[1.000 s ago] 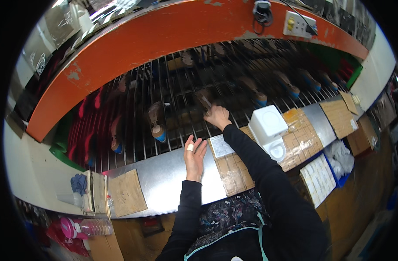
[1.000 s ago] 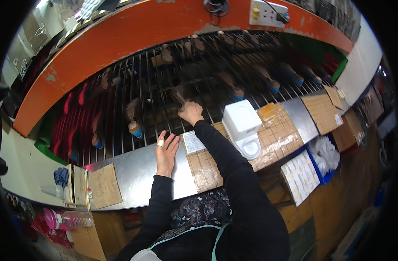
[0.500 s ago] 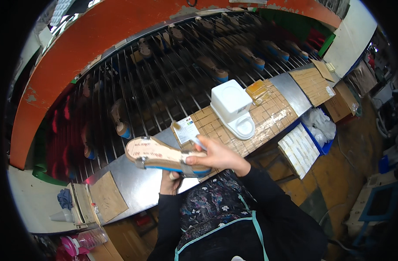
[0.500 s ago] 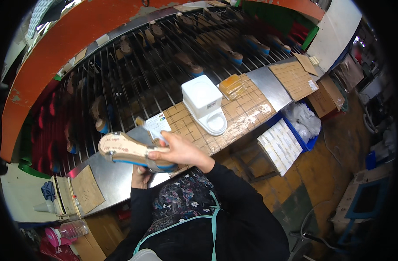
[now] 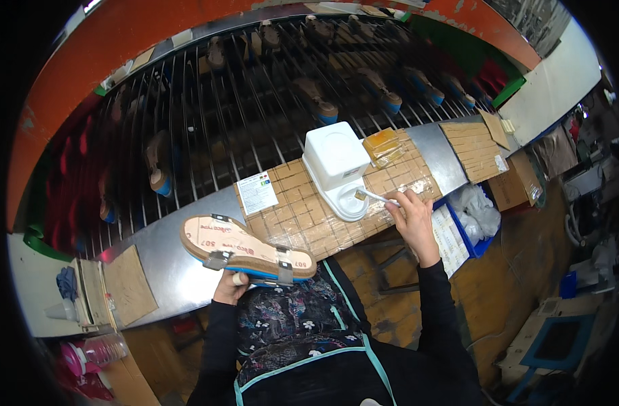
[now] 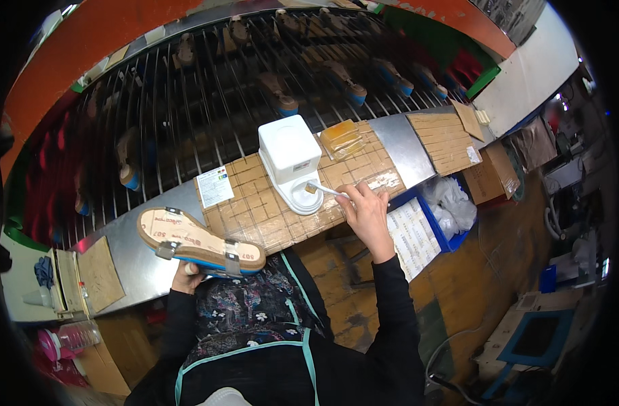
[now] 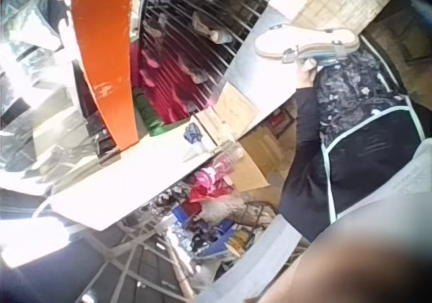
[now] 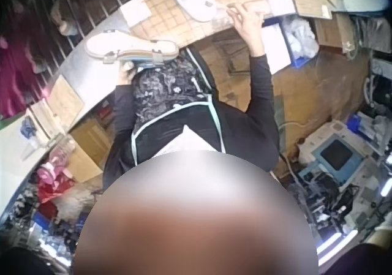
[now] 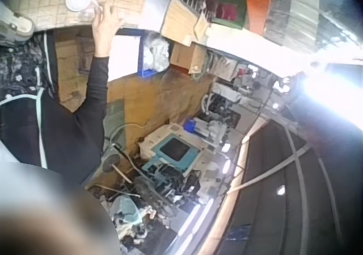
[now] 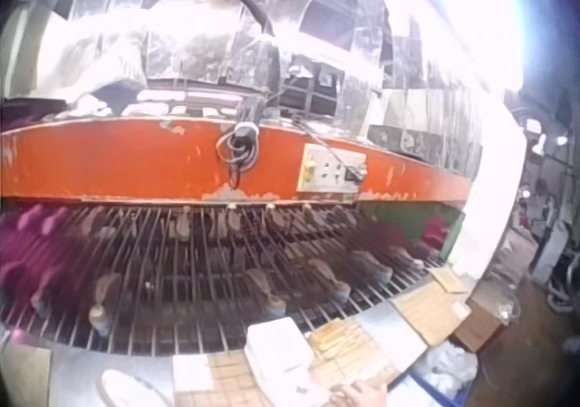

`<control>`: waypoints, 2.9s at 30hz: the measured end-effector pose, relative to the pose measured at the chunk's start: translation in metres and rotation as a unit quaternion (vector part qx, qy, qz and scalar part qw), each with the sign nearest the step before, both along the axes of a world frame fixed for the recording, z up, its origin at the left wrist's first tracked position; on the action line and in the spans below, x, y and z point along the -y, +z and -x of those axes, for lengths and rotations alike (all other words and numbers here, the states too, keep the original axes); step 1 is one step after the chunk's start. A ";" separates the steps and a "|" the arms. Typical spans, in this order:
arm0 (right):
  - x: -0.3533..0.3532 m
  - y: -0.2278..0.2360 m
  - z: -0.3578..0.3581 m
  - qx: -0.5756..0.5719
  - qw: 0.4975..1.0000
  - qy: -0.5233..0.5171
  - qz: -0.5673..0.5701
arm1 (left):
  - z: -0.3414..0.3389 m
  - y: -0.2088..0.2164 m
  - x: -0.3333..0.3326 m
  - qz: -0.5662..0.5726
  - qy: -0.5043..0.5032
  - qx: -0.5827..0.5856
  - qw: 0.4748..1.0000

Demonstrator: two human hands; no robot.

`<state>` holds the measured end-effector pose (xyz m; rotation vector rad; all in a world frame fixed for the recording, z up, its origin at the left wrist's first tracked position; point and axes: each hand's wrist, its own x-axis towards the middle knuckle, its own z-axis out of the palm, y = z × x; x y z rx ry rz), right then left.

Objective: The person holds a blue and beige sandal and repeatedly applies a white substance from a small container onto the sole using a brush. The person rotates the sandal to cover different areas of the sole and periodically dips the brush back into the container to reload the substance.

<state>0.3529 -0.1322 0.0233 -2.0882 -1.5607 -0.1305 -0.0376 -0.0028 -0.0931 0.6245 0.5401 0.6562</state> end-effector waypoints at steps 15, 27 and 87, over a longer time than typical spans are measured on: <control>-0.039 -0.020 -0.015 0.240 0.959 0.056 -0.141 | 0.005 -0.027 -0.004 0.012 0.053 0.066 0.996; -0.004 -0.008 -0.008 0.160 0.975 0.015 -0.156 | 0.001 -0.026 -0.003 0.024 0.060 0.102 0.993; 0.030 -0.015 0.020 -0.190 0.973 -0.038 -0.127 | -0.016 0.128 0.004 -0.370 0.336 0.043 0.865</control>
